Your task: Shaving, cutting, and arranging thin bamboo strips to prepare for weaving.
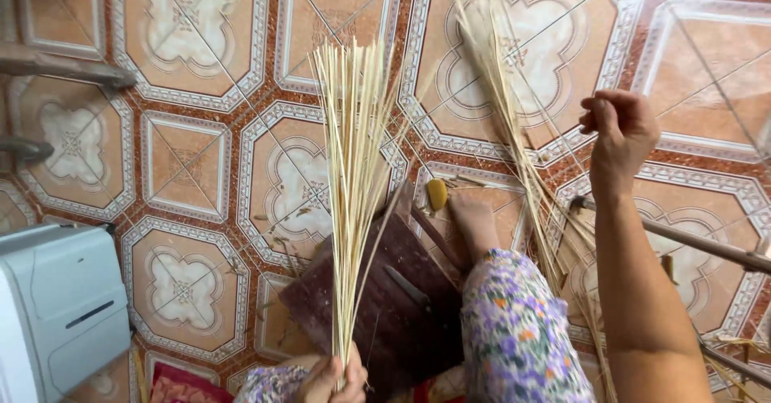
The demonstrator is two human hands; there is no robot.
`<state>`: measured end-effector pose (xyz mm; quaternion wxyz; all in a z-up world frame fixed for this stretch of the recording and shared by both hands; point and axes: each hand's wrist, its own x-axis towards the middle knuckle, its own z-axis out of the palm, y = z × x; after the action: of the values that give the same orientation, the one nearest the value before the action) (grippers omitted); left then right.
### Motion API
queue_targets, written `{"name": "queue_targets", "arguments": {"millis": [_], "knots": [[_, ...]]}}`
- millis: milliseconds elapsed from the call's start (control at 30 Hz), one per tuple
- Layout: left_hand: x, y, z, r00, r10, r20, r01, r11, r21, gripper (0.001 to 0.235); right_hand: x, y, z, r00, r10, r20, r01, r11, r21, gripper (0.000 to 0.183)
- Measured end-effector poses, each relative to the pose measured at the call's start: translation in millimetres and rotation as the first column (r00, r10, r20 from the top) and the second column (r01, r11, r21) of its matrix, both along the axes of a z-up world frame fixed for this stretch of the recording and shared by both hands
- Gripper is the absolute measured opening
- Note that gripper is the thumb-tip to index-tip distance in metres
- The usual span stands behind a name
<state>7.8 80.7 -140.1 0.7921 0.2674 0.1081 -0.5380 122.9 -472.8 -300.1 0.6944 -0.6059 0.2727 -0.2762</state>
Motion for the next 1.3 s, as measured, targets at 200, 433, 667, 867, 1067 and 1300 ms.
{"name": "queue_targets", "arguments": {"millis": [200, 433, 667, 867, 1067, 1300], "knots": [[3.7, -9.9, 29.5, 0.998, 0.018, 0.054, -0.025, 0.991, 0.131, 0.04, -68.7, -2.1, 116.3, 0.954, -0.005, 0.301, 0.064, 0.98, -0.189, 0.01], [-12.3, -36.6, 119.9, 0.923, 0.159, 0.351, -0.212, 0.97, 0.119, 0.038, -133.9, 39.3, 251.0, 0.799, -0.039, 0.6, 0.07, 0.997, -0.028, 0.011], [-60.4, -52.1, 196.6, 0.744, 0.226, 0.628, -0.383, 0.915, 0.126, 0.036, -185.7, 152.1, 299.9, 0.75, -0.031, 0.66, -0.219, 0.931, 0.292, 0.012], [-90.2, -56.7, 195.6, 0.704, 0.171, 0.689, -0.325, 0.941, 0.099, 0.049, -227.8, 220.9, 311.5, 0.801, 0.081, 0.593, -0.461, 0.716, 0.524, 0.013], [-101.9, -45.5, 192.3, 0.766, 0.206, 0.609, -0.314, 0.947, 0.074, 0.05, -269.9, 238.6, 306.2, 0.779, 0.289, 0.556, -0.594, 0.622, 0.509, 0.011], [-106.6, -11.3, 159.1, 0.731, 0.266, 0.628, -0.383, 0.922, 0.054, 0.034, -298.2, 236.8, 318.5, 0.702, 0.468, 0.538, -0.69, 0.633, 0.35, 0.008]]}}
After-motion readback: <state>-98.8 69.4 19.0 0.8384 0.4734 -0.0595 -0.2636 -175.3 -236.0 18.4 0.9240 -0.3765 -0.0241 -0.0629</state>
